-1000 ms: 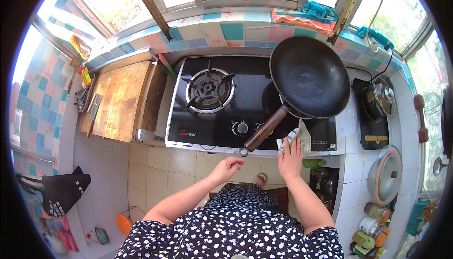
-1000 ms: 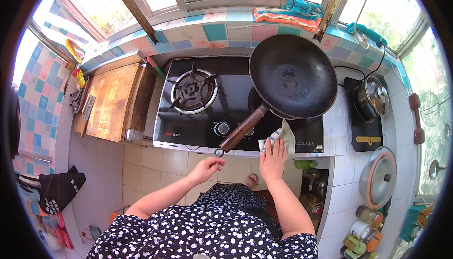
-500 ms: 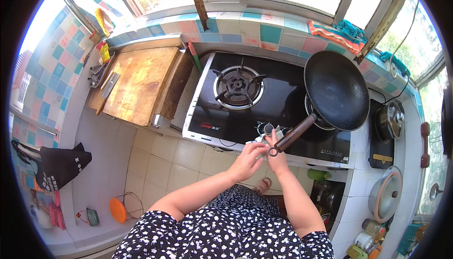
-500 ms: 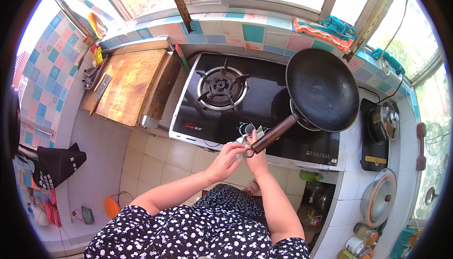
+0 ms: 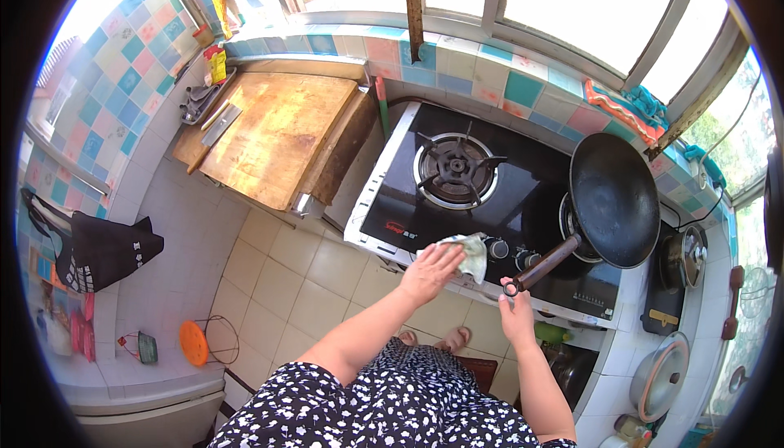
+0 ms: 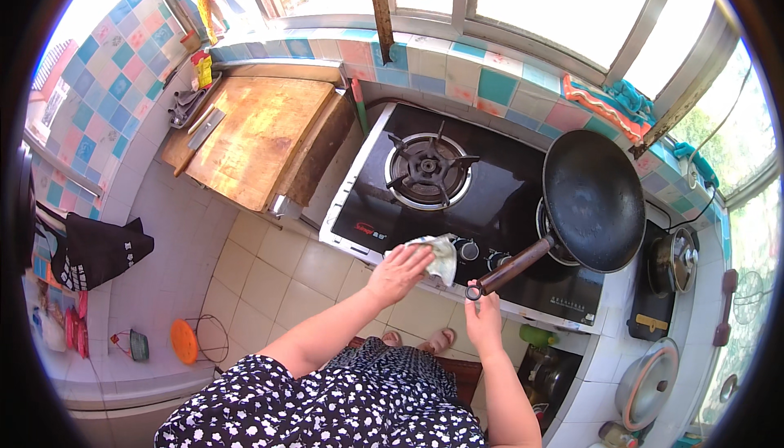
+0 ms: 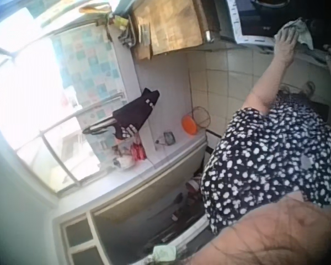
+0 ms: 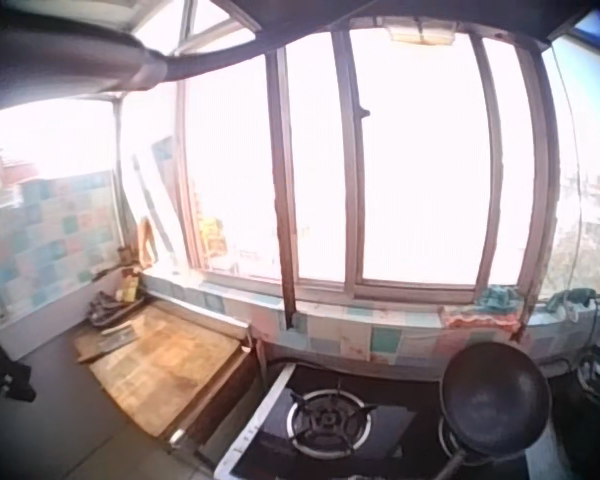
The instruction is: The person cleans the kitchen stove and surrounding surfaces using a cloth. They wipe the gas burners, the stovetop, a wok, a pot lid, and a wooden cutting board. The person also rinses the cloth at the sink and wrings it out before continuing to wipe various items.
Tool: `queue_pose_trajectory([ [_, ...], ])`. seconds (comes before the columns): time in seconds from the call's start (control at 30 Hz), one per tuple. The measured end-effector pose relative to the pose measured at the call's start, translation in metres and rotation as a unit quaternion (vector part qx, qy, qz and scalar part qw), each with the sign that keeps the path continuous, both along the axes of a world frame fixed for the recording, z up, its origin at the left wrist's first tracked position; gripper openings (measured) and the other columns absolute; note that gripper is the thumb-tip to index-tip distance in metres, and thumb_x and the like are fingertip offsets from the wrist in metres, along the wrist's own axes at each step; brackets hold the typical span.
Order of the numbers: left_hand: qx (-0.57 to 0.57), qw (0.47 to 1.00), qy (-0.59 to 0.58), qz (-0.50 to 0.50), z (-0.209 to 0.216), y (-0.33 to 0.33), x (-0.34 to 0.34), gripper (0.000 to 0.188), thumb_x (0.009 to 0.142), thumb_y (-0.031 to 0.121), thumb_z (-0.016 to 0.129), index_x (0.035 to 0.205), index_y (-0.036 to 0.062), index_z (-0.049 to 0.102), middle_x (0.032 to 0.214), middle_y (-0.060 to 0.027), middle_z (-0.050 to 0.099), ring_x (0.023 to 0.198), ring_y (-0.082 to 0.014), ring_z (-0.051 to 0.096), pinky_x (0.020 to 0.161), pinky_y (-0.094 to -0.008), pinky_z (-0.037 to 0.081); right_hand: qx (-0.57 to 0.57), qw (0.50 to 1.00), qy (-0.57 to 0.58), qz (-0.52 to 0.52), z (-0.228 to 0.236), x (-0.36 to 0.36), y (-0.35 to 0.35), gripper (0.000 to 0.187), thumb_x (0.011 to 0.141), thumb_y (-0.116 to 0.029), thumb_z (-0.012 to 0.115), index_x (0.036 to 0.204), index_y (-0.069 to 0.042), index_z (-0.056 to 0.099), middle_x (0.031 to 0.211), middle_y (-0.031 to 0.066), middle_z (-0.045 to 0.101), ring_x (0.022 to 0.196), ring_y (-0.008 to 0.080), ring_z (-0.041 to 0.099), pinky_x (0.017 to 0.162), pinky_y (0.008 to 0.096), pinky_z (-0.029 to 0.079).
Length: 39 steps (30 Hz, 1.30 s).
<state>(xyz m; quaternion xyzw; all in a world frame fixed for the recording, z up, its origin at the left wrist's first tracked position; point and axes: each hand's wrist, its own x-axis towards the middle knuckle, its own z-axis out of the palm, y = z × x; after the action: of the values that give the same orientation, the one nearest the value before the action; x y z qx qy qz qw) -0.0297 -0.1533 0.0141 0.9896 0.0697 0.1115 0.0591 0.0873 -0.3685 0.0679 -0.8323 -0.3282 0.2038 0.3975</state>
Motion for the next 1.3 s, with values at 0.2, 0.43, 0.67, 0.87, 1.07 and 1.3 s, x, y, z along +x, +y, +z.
queue_pose_trajectory([
  [0.2,0.001,0.991,0.021,0.133,0.013,0.104,-0.057,0.052,0.09,0.031,0.054,0.137,0.0131,0.042,0.143,-0.0025,0.04,0.13,-0.0224,0.038,0.106,-0.0387,0.032,0.045,0.998,0.007,0.035,0.004,-0.03,0.002,0.03,0.086,-0.011,0.056,0.115,-0.007,0.059,0.117,0.0119,0.057,0.114,0.0311,0.051,0.098,0.0381,0.04],
  [0.43,-0.061,0.984,-0.11,0.127,-0.004,0.049,-0.019,0.029,0.08,0.008,0.062,0.108,0.0029,0.063,0.118,-0.0076,0.06,0.097,-0.0275,0.054,0.086,-0.0363,0.045,0.036,0.938,0.342,-0.047,-0.021,-0.054,0.011,0.037,0.095,-0.02,0.053,0.129,-0.004,0.05,0.126,0.0112,0.055,0.117,0.0199,0.051,0.101,0.0317,0.039],
  [0.67,-0.29,0.953,-0.026,-0.085,0.005,-0.062,0.019,0.02,0.083,0.011,0.06,0.101,0.002,0.064,0.1,-0.0126,0.065,0.09,-0.0308,0.058,0.082,-0.038,0.047,0.004,0.919,0.372,-0.126,-0.025,-0.054,-0.032,0.037,0.098,-0.022,0.047,0.131,-0.005,0.048,0.119,0.0079,0.058,0.114,0.0171,0.052,0.096,0.0301,0.041],
  [0.87,-0.705,0.704,0.085,0.004,0.033,-0.147,0.036,0.023,0.095,0.02,0.052,0.104,0.0003,0.062,0.086,0.0012,0.062,0.082,-0.0069,0.052,0.075,-0.0248,0.044,0.199,0.841,0.417,-0.283,0.013,-0.047,-0.088,0.04,0.098,-0.03,0.046,0.131,-0.008,0.044,0.126,0.0052,0.052,0.117,0.0173,0.049,0.096,0.0381,0.042],
  [1.07,-0.387,0.868,0.029,-0.311,0.095,-0.253,0.07,0.029,0.089,0.015,0.057,0.115,0.0027,0.059,0.128,-0.0138,0.05,0.109,-0.0294,0.054,0.092,-0.0341,0.045,0.382,0.722,0.513,-0.263,0.033,-0.02,-0.187,0.041,0.097,-0.042,0.047,0.127,-0.014,0.046,0.12,0.001,0.052,0.113,0.0154,0.047,0.092,0.0382,0.042],
  [1.3,-0.41,0.79,0.183,-0.418,0.135,-0.427,0.145,0.026,0.088,0.016,0.057,0.111,0.005,0.062,0.114,-0.0114,0.059,0.097,-0.0261,0.06,0.083,-0.0348,0.049,0.561,0.573,0.507,-0.317,0.032,-0.002,-0.395,0.039,0.101,-0.033,0.037,0.123,-0.004,0.049,0.115,0.0099,0.06,0.103,0.0226,0.06,0.089,0.0386,0.049],
])
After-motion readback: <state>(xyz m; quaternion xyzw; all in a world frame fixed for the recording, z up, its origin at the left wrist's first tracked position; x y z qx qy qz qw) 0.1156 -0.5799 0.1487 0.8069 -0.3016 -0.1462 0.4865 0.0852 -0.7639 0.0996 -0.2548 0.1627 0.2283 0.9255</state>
